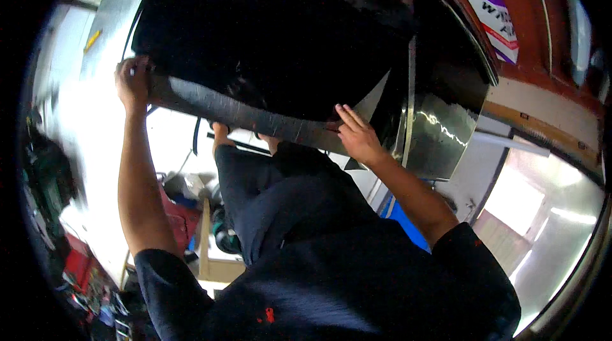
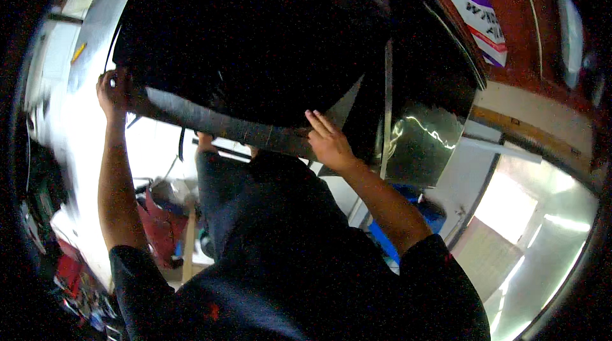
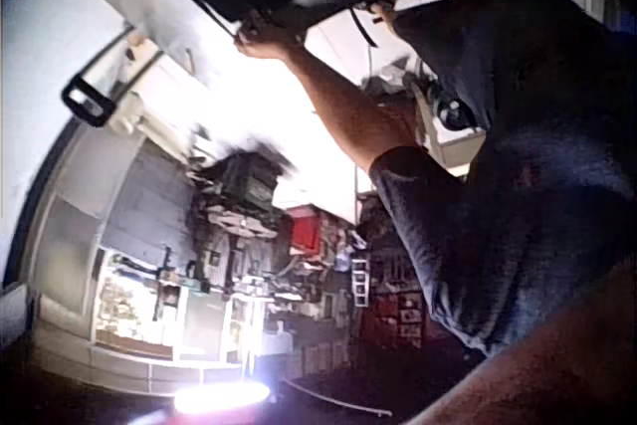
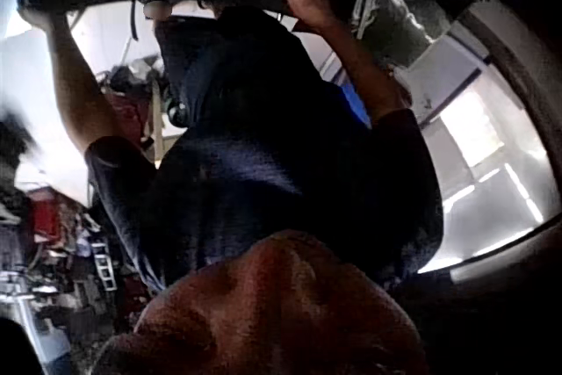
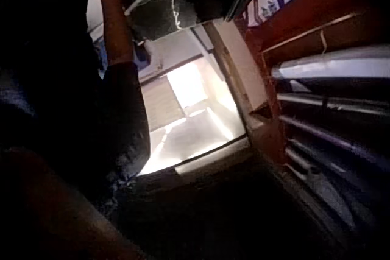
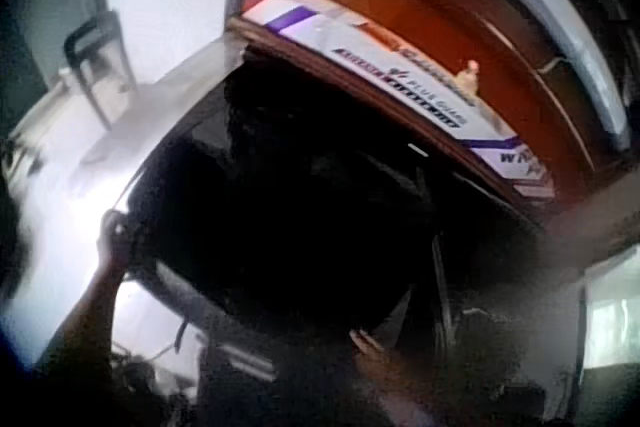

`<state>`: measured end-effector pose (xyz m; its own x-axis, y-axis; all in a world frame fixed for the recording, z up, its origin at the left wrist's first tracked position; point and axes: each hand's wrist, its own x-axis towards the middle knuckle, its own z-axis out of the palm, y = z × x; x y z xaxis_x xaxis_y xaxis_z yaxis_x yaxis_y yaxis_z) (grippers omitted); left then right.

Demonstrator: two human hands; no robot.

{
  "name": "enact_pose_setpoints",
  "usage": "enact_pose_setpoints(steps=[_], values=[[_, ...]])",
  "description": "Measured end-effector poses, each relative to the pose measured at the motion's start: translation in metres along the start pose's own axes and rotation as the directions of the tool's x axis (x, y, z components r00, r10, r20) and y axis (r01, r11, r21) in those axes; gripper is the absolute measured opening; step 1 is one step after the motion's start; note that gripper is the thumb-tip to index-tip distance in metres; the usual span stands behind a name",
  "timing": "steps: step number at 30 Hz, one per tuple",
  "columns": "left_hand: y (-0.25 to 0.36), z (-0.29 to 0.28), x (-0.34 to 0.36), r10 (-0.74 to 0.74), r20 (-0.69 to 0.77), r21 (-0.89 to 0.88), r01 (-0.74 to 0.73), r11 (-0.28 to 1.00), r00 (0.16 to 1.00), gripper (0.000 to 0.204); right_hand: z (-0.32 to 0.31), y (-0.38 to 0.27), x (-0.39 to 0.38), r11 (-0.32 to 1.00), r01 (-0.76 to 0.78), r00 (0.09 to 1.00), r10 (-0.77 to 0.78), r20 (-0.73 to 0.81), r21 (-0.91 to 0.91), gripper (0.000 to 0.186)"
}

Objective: The person applies a black tint film to a car window, smoothing it with a squeegee and trimming the edges with a knife. They then move to a white van, spray the window with liquid, and wipe it with a pink cloth.

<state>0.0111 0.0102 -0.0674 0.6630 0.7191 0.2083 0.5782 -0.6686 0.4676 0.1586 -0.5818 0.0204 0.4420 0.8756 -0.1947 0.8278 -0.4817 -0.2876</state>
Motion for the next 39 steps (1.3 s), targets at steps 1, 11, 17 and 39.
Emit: enact_pose_setpoints(steps=[1, 11, 17, 39], values=[[0.008, -0.002, 0.001, 0.008, 0.0, 0.01, -0.008, 1.0, 1.0, 0.026, -0.001, -0.001, -0.001, 0.998, -0.032, 0.999, 0.031, 0.03, 0.048, 0.013], [0.03, -0.01, -0.003, -0.042, 0.014, -0.102, 0.044, 0.994, 0.999, 0.051, 0.008, -0.01, -0.002, 0.99, -0.11, 0.992, 0.115, -0.049, 0.088, 0.009], [0.02, -0.015, 0.0, -0.133, -0.046, -0.049, 0.131, 0.99, 0.99, 0.029, 0.008, -0.003, -0.007, 0.993, -0.102, 0.988, 0.108, 0.114, -0.061, 0.013], [0.074, -0.051, -0.066, 0.08, 0.329, 0.143, -0.134, 0.981, 0.941, 0.084, 0.034, -0.013, -0.052, 0.9, -0.356, 0.913, 0.393, -0.113, 0.252, 0.009]])
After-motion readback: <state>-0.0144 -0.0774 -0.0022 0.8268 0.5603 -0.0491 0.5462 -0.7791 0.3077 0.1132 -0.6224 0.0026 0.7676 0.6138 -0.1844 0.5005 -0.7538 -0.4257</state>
